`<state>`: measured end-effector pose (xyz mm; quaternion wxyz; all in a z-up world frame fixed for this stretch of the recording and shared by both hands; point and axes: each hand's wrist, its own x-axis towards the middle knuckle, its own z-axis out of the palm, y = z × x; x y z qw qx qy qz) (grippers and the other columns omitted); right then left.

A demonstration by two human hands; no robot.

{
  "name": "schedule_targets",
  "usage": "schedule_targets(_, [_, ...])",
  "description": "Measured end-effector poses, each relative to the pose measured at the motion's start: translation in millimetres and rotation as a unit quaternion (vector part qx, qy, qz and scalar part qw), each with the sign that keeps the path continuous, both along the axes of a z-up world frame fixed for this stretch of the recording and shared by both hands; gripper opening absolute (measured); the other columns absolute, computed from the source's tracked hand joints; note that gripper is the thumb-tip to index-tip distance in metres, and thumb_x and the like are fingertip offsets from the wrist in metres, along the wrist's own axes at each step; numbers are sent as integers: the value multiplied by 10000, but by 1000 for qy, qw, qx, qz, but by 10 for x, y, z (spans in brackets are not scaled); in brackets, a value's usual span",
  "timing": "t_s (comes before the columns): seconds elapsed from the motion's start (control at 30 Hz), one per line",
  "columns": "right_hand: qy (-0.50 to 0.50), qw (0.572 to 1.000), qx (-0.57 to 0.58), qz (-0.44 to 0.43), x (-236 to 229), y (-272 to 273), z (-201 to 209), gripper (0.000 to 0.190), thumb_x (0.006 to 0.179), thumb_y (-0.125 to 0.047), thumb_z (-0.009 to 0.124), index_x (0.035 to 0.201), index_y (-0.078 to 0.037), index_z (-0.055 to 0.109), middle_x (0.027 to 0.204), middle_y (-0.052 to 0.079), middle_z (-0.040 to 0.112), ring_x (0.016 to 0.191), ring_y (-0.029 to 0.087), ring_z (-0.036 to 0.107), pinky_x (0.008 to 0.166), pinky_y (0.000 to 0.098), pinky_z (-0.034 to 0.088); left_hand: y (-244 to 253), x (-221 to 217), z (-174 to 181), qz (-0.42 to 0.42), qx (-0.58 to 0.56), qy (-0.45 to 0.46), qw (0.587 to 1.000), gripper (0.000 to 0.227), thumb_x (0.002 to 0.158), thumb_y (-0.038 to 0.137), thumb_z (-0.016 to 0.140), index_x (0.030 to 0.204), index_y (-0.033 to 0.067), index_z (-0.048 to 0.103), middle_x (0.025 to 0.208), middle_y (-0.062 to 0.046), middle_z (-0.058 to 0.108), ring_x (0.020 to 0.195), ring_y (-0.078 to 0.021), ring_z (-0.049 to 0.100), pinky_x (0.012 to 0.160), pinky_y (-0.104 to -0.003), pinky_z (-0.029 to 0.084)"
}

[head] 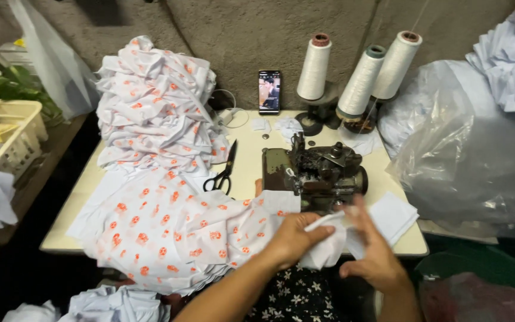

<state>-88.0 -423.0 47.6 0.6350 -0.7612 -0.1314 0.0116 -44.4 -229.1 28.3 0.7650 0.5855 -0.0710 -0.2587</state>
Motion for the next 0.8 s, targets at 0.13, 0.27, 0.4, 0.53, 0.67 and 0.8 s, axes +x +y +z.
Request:
schedule_targets(0.13, [81, 950, 275, 120, 173, 414, -539, 1043, 663, -89, 908, 1516, -34, 311, 1326, 142, 619, 1074, 189, 635, 887, 295, 497, 398, 187, 221, 13, 12, 22, 1000, 155, 914, 225, 731, 951, 75, 743, 724, -28, 692, 535, -95, 554, 464, -225, 427])
schedule_targets(0.27, [91, 967, 221, 87, 216, 493, -750, 174, 807, -43, 769, 945, 50, 718, 786, 137, 765, 630, 201, 707, 580, 332, 587, 787, 459, 171, 26, 5, 23, 999, 103, 844, 167, 777, 831, 89, 710, 769, -43, 709, 651, -143, 632, 607, -266, 530])
schedule_targets(0.4, [50, 973, 153, 165, 206, 526, -541, 243, 870, -161, 725, 1005, 32, 784, 1133, 184, 768, 1076, 289, 702, 983, 419, 500, 994, 572, 100, 51, -18, 31, 998, 130, 818, 132, 798, 750, 109, 690, 711, -26, 639, 607, -125, 564, 538, -221, 467])
schedule_targets(0.53, [91, 966, 94, 225, 208, 550, -483, 392, 838, -193, 777, 1162, 16, 707, 1100, 120, 762, 1016, 219, 708, 917, 352, 550, 908, 233, 504, 1, 191, -93, 977, 158, 840, 251, 780, 870, 102, 737, 753, -23, 680, 627, -122, 587, 561, -248, 472])
schedule_targets(0.67, [40, 982, 120, 141, 206, 630, -607, 308, 814, -85, 783, 1089, 18, 692, 964, 93, 753, 858, 169, 691, 767, 291, 559, 784, -56, 775, -40, 292, -186, 937, 167, 813, 289, 777, 940, 181, 763, 874, 26, 754, 744, -94, 644, 697, -236, 480])
schedule_targets(0.8, [39, 987, 128, 93, 207, 609, -663, 214, 887, -136, 692, 997, 21, 787, 1002, 126, 808, 913, 199, 729, 878, 355, 572, 848, 123, 432, -17, 184, -182, 966, 132, 818, 216, 815, 841, 116, 733, 789, 44, 712, 698, -37, 590, 649, -188, 471])
